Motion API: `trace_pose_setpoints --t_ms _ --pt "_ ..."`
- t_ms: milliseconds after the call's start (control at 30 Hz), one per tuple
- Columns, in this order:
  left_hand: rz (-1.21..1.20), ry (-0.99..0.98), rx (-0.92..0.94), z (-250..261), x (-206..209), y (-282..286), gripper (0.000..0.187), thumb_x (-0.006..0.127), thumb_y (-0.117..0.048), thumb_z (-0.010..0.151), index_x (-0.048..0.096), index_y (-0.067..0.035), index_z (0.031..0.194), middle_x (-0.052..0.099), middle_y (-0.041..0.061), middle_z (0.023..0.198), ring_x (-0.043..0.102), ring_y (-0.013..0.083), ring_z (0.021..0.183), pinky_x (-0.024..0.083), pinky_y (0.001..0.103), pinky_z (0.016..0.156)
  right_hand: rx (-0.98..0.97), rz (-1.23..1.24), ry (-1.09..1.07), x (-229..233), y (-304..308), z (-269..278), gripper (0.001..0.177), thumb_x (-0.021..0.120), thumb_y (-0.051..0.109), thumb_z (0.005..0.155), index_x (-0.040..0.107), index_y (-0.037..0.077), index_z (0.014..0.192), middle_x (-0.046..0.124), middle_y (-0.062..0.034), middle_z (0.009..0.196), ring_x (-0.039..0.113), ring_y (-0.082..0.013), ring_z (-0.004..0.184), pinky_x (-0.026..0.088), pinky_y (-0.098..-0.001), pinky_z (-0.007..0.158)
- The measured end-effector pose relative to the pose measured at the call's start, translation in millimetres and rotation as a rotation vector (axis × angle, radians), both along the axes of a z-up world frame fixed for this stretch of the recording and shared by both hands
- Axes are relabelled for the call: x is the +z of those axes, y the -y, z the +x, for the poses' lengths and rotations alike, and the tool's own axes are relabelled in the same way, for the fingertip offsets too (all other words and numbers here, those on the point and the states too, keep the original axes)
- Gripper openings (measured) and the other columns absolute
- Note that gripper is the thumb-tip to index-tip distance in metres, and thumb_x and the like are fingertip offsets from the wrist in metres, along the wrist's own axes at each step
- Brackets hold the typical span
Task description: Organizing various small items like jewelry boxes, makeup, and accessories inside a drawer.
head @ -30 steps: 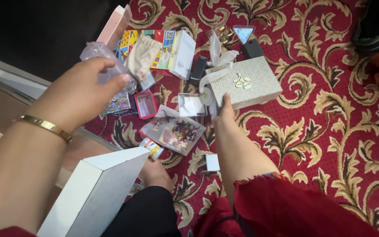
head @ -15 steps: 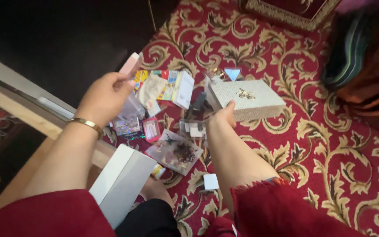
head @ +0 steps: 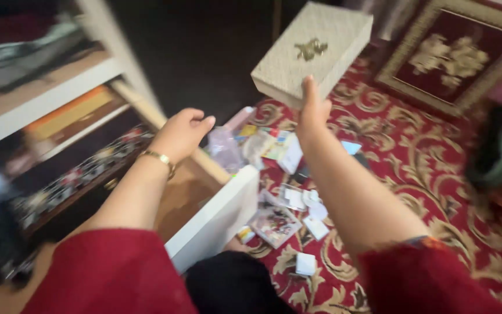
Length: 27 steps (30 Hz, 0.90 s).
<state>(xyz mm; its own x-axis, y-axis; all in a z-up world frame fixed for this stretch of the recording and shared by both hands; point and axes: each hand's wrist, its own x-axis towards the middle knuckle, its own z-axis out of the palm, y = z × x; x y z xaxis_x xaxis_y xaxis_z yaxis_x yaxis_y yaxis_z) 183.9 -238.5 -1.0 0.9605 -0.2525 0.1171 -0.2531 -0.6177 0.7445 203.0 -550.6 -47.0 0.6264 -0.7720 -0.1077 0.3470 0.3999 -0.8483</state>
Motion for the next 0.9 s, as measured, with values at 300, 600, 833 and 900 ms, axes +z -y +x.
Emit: trace_pose_setpoints --t_ms 300,600,833,900 --pt "-0.648 -0.226 0.336 -13.1 46.1 -126.7 0.071 0.049 -0.065 0.094 0.051 -0.012 0.142 0.067 0.014 0.12 0.07 0.028 0.1 0.058 0.047 0.089 0.988 -0.134 0.068 136.0 -125.1 -33.5 0.054 0.068 0.054 0.087 0.06 0.019 0.128 0.072 -0.0017 0.12 0.066 -0.0224 0.11 0.052 -0.0427 0.087" --pt "-1.092 -0.196 0.26 -104.4 107.2 -247.3 0.094 0.044 -0.079 0.089 0.041 -0.01 0.154 0.067 0.02 0.12 0.073 0.031 0.103 0.058 0.058 0.093 1.529 -0.334 -0.161 208.1 -210.3 -101.7 0.055 0.064 0.05 0.087 0.061 0.02 0.133 0.071 -0.004 0.126 0.068 -0.0248 0.117 0.055 -0.0478 0.096" --pt "-1.006 -0.201 0.404 -149.2 75.3 -279.8 0.067 0.062 -0.044 0.091 0.035 -0.029 0.15 0.068 0.004 0.125 0.07 0.0247 0.102 0.062 0.055 0.079 1.714 -0.438 -0.31 160.8 -265.6 -103.3 0.064 0.065 0.052 0.085 0.058 0.014 0.136 0.07 -0.0115 0.126 0.066 -0.0294 0.117 0.056 -0.0472 0.093" --pt "-1.112 -0.173 0.491 -145.8 51.1 -277.0 0.067 0.064 -0.032 0.095 0.029 -0.029 0.152 0.067 0.005 0.131 0.075 0.0237 0.104 0.065 0.052 0.075 1.792 -0.649 -0.382 147.3 -265.0 -93.7 0.072 0.062 0.057 0.084 0.055 0.01 0.138 0.071 -0.0161 0.129 0.069 -0.0284 0.117 0.058 -0.0448 0.095"
